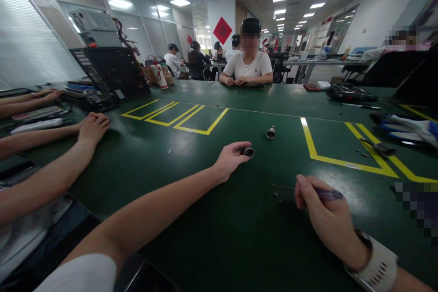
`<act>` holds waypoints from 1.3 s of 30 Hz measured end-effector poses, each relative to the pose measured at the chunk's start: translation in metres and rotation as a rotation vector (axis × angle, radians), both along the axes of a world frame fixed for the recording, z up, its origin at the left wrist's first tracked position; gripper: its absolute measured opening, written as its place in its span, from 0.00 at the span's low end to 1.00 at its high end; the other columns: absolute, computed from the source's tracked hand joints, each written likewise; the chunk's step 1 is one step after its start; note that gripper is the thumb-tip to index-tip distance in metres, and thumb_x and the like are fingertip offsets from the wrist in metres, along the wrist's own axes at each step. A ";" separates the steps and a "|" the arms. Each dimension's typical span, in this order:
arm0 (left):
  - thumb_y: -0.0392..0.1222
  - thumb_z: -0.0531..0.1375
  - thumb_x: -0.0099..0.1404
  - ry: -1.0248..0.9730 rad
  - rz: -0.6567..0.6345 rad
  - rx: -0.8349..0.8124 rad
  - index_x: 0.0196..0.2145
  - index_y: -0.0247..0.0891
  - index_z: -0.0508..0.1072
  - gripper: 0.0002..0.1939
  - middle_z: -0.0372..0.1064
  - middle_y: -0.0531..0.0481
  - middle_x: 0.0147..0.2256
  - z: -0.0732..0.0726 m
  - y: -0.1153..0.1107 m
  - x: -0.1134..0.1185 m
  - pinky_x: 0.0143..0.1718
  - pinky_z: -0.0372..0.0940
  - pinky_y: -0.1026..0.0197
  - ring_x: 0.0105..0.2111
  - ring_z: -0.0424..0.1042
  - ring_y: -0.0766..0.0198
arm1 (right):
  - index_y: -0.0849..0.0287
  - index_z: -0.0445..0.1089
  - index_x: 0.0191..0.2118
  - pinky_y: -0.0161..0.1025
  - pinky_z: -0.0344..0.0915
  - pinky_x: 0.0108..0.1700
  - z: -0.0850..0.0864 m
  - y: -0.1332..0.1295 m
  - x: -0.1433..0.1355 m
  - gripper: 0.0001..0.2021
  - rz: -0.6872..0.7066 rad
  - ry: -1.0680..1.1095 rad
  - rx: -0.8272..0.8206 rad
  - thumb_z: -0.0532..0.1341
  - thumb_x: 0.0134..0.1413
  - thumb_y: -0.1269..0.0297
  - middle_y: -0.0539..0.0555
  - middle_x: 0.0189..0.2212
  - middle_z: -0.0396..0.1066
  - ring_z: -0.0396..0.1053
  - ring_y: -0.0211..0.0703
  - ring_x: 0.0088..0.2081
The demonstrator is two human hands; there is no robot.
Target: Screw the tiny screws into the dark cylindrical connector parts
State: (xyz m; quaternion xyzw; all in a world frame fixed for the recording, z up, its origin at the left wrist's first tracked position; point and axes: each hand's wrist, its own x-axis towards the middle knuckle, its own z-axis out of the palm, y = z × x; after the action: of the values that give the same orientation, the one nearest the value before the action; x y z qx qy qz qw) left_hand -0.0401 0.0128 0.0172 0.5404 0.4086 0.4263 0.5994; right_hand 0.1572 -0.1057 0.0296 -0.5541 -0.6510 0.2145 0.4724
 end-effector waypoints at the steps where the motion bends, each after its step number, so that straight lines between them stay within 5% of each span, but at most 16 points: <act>1: 0.22 0.60 0.52 -0.004 -0.017 -0.003 0.45 0.37 0.71 0.23 0.70 0.46 0.47 -0.001 -0.001 0.000 0.55 0.60 0.53 0.45 0.70 0.62 | 0.56 0.63 0.20 0.33 0.59 0.21 0.000 -0.001 0.000 0.21 0.010 0.001 0.033 0.49 0.60 0.53 0.48 0.15 0.62 0.61 0.36 0.19; 14: 0.21 0.60 0.49 -0.103 -0.084 -0.061 0.40 0.35 0.72 0.21 0.69 0.44 0.45 -0.001 -0.029 0.015 0.52 0.60 0.50 0.43 0.70 0.61 | 0.55 0.70 0.37 0.38 0.67 0.34 -0.002 -0.002 -0.007 0.09 0.261 -0.103 0.065 0.53 0.59 0.62 0.52 0.32 0.72 0.70 0.42 0.34; 39: 0.22 0.58 0.53 -0.150 0.065 -0.117 0.30 0.32 0.69 0.09 0.71 0.47 0.37 0.008 -0.041 0.028 0.45 0.68 0.49 0.36 0.73 0.64 | 0.56 0.68 0.40 0.44 0.67 0.38 -0.004 -0.003 -0.015 0.09 0.367 -0.367 0.187 0.52 0.58 0.70 0.55 0.33 0.71 0.69 0.44 0.35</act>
State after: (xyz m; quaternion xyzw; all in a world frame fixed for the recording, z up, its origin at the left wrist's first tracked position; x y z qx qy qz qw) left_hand -0.0124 -0.0280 0.0249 0.4577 0.4041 0.4602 0.6445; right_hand 0.1424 -0.1091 0.0259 -0.4104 -0.8322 0.1317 0.3489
